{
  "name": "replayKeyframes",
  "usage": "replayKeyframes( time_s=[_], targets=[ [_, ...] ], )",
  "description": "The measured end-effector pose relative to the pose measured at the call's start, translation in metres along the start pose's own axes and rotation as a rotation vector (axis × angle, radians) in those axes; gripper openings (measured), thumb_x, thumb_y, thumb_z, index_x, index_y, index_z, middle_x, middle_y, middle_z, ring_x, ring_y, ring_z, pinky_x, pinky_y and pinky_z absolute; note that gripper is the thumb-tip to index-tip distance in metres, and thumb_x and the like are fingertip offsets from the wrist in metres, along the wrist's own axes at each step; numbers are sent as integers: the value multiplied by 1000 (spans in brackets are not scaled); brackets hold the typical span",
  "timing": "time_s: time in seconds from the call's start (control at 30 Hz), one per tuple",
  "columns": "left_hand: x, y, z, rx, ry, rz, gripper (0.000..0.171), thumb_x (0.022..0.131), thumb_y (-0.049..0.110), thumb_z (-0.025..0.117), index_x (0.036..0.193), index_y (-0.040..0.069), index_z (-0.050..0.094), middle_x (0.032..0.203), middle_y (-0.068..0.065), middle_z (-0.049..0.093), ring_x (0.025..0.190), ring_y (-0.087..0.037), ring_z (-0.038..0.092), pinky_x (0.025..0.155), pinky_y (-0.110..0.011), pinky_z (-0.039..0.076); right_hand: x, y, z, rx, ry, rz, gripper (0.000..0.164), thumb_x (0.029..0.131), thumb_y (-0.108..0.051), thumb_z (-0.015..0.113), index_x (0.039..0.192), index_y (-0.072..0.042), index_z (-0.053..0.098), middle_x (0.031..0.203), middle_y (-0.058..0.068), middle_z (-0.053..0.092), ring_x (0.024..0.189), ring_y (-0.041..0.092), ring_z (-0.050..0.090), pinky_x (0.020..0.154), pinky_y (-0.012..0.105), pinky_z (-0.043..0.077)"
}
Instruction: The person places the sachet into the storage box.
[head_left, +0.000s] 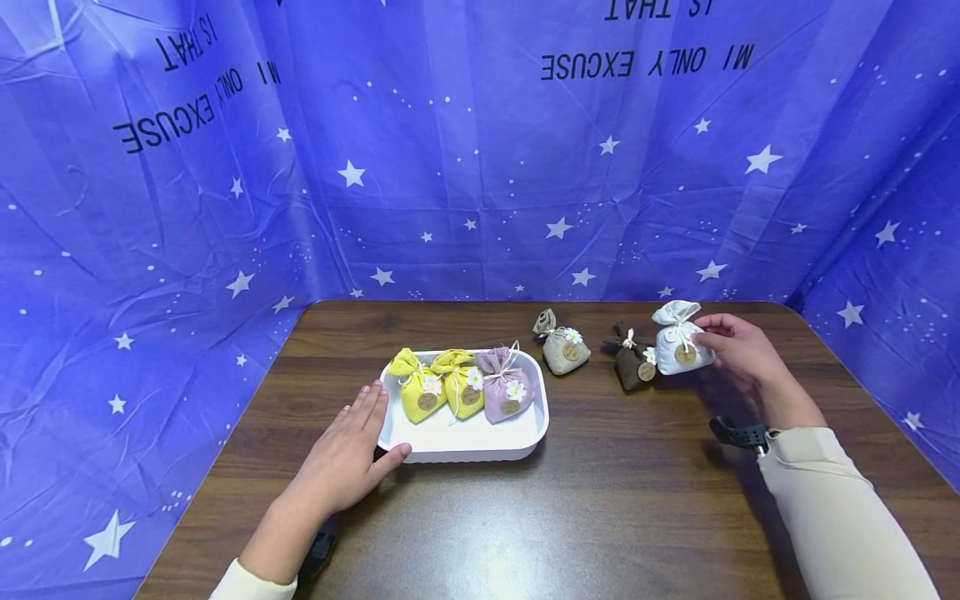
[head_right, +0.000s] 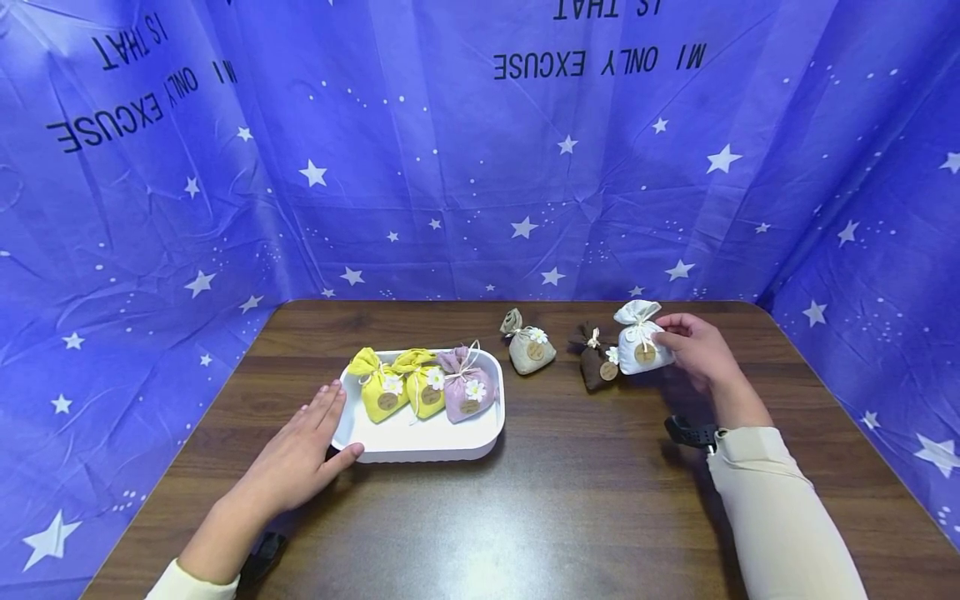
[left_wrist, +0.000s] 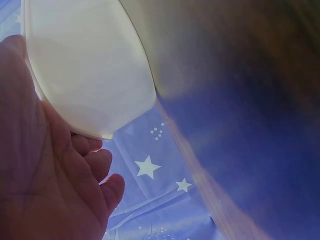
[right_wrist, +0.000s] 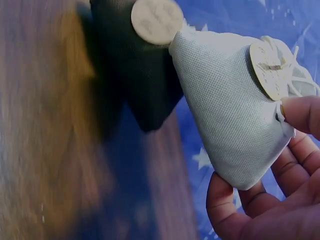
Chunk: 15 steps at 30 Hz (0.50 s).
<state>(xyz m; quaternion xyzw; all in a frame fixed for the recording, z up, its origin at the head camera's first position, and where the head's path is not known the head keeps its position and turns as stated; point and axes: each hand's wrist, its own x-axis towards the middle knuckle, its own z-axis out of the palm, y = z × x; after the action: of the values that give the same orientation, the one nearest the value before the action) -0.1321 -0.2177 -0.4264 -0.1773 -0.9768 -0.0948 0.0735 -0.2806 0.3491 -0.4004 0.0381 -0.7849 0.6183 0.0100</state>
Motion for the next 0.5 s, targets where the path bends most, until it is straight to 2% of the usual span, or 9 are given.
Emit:
replayKeyframes(
  time_s=[0.13, 0.27, 0.4, 0.5],
  targets=[
    [1, 0, 1, -1, -12, -5, 86, 99, 57, 49, 151, -8, 30, 160, -22, 24, 147, -38, 22, 116, -55, 26, -1, -9, 8, -57, -8, 5, 20, 95, -3, 63, 97, -23, 64, 80, -15, 60, 64, 2, 50, 45, 17, 40],
    [1, -1, 1, -2, -10, -2, 87, 98, 58, 49, 151, -8, 30, 160, -22, 23, 147, -38, 22, 115, -55, 27, -3, -20, 19, -77, -21, 1, 16, 95, -5, 63, 99, -20, 63, 81, -15, 60, 67, 3, 52, 48, 18, 43],
    [1, -1, 1, -2, -10, -4, 87, 98, 59, 48, 151, -8, 30, 160, -22, 24, 147, -38, 23, 115, -55, 27, -6, -31, 35, -122, -35, -32, 11, 95, -5, 64, 105, -7, 61, 81, -15, 60, 68, 3, 53, 50, 19, 45],
    [1, 0, 1, 2, -19, -10, 87, 99, 59, 47, 152, -8, 29, 160, -22, 23, 147, -37, 21, 116, -55, 26, -7, -39, 47, -139, -54, -54, 20, 95, -4, 64, 111, 4, 56, 81, -14, 61, 70, 3, 54, 52, 20, 47]
  ],
)
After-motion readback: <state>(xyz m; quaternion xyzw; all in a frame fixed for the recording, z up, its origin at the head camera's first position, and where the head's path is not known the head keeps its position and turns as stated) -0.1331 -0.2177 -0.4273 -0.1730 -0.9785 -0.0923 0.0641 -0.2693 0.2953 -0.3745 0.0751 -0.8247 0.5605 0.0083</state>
